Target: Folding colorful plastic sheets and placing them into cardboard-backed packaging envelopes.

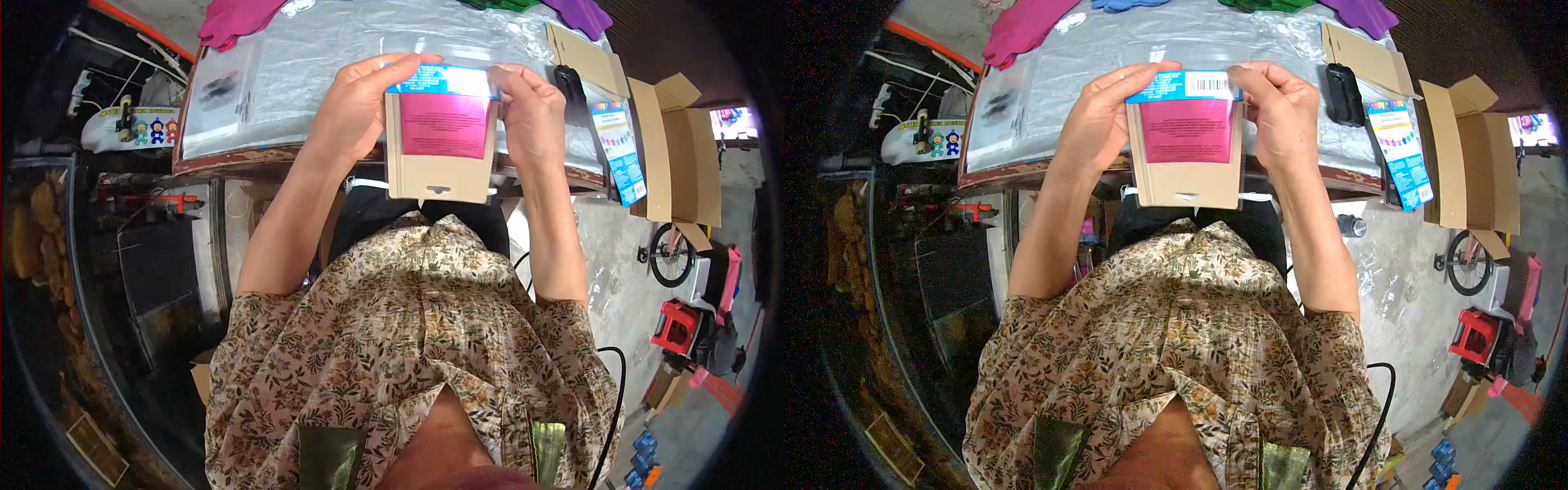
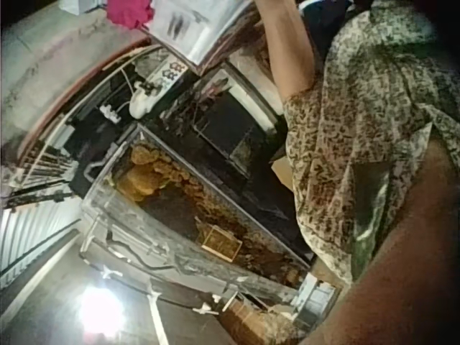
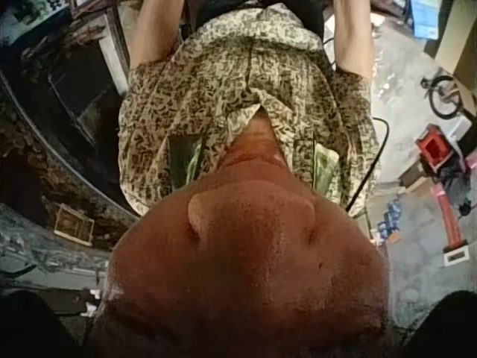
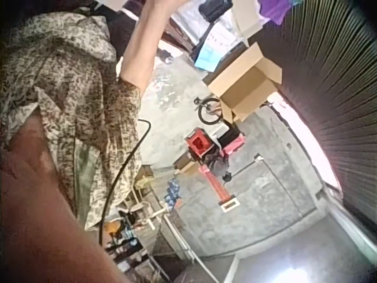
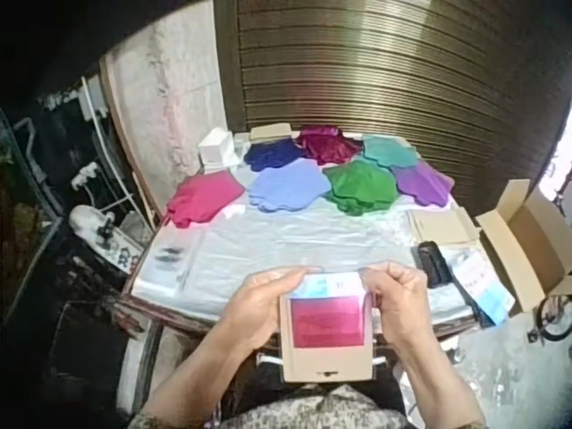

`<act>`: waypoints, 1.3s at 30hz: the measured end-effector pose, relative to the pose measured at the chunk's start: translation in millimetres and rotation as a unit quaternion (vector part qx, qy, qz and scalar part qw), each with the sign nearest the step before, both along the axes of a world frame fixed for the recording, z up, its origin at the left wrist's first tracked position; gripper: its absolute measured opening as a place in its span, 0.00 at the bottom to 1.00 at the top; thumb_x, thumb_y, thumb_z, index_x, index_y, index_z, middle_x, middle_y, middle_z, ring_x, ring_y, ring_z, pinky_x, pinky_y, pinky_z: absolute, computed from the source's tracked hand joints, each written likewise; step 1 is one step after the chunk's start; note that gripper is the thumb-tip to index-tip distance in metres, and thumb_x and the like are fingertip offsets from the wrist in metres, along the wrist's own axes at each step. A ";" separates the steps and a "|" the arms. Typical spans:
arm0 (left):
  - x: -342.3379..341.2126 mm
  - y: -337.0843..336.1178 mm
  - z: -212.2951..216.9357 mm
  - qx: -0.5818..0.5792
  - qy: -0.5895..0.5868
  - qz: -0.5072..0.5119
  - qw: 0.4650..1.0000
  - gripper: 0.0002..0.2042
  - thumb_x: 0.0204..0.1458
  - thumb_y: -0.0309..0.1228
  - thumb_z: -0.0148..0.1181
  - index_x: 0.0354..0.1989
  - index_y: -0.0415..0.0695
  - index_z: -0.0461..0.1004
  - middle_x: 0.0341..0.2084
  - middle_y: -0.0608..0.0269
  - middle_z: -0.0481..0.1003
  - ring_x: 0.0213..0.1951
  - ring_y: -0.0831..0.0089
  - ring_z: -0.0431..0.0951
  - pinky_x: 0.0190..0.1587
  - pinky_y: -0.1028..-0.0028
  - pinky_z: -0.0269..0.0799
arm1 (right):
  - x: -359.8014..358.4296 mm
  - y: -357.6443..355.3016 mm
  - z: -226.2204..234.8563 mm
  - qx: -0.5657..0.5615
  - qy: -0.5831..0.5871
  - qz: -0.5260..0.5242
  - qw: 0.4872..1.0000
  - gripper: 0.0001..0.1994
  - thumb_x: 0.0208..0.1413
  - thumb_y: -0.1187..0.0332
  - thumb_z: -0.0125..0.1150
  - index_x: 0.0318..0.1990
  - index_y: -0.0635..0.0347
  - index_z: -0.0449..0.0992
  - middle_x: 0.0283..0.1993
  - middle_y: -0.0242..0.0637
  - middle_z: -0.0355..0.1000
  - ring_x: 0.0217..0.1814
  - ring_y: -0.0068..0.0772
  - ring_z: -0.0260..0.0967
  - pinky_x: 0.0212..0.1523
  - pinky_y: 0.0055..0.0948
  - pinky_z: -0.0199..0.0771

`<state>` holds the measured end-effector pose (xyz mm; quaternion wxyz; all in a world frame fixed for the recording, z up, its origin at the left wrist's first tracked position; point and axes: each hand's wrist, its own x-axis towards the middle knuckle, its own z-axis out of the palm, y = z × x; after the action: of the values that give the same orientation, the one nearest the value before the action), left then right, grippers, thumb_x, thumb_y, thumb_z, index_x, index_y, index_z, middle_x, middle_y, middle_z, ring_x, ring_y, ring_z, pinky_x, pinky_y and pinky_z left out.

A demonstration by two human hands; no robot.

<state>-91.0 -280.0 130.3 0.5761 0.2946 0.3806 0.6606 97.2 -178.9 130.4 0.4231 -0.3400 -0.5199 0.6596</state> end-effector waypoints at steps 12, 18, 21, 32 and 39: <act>21.0 -7.1 -15.2 -0.004 0.027 0.060 0.998 0.14 0.64 0.29 0.53 0.48 0.30 0.78 0.44 0.53 0.80 0.43 0.73 0.81 0.49 0.72 0.77 | -6.3 4.8 -19.5 -0.004 0.068 0.031 0.997 0.06 0.58 0.73 0.59 0.32 0.65 0.79 0.37 0.38 0.79 0.37 0.23 0.74 0.43 0.24 0.74; 23.2 -8.1 -26.5 -0.018 0.019 0.090 0.996 0.13 0.63 0.27 0.53 0.47 0.30 0.78 0.43 0.53 0.80 0.43 0.73 0.80 0.49 0.73 0.77 | -1.7 -1.2 -22.7 -0.011 0.036 0.026 0.999 0.04 0.59 0.75 0.61 0.33 0.66 0.79 0.37 0.38 0.80 0.37 0.22 0.75 0.42 0.23 0.75; 24.9 -9.4 -28.2 -0.023 0.014 0.096 0.995 0.12 0.62 0.26 0.53 0.47 0.30 0.78 0.42 0.53 0.81 0.42 0.73 0.80 0.48 0.73 0.77 | 1.7 -1.2 -25.8 0.008 0.033 0.034 0.999 0.03 0.59 0.76 0.61 0.35 0.67 0.79 0.37 0.38 0.80 0.37 0.21 0.75 0.40 0.21 0.75; 24.8 -11.5 -26.9 -0.035 -0.007 0.084 0.996 0.12 0.61 0.28 0.57 0.45 0.31 0.79 0.40 0.55 0.81 0.40 0.75 0.81 0.45 0.74 0.78 | 2.8 -6.3 -29.4 0.018 0.002 0.025 1.000 0.06 0.56 0.75 0.68 0.38 0.69 0.80 0.34 0.36 0.79 0.35 0.19 0.74 0.37 0.19 0.74; 27.4 -8.6 -28.0 -0.054 0.011 0.061 0.997 0.12 0.58 0.30 0.65 0.44 0.33 0.80 0.37 0.57 0.82 0.38 0.76 0.81 0.44 0.77 0.77 | 5.2 -8.7 -33.4 0.044 -0.026 0.010 0.999 0.06 0.58 0.75 0.66 0.39 0.70 0.80 0.34 0.35 0.79 0.34 0.18 0.73 0.37 0.18 0.73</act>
<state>-63.6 -288.6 102.2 0.5456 0.2466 0.4392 0.6698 102.4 -187.6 97.0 0.4168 -0.3330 -0.5626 0.6316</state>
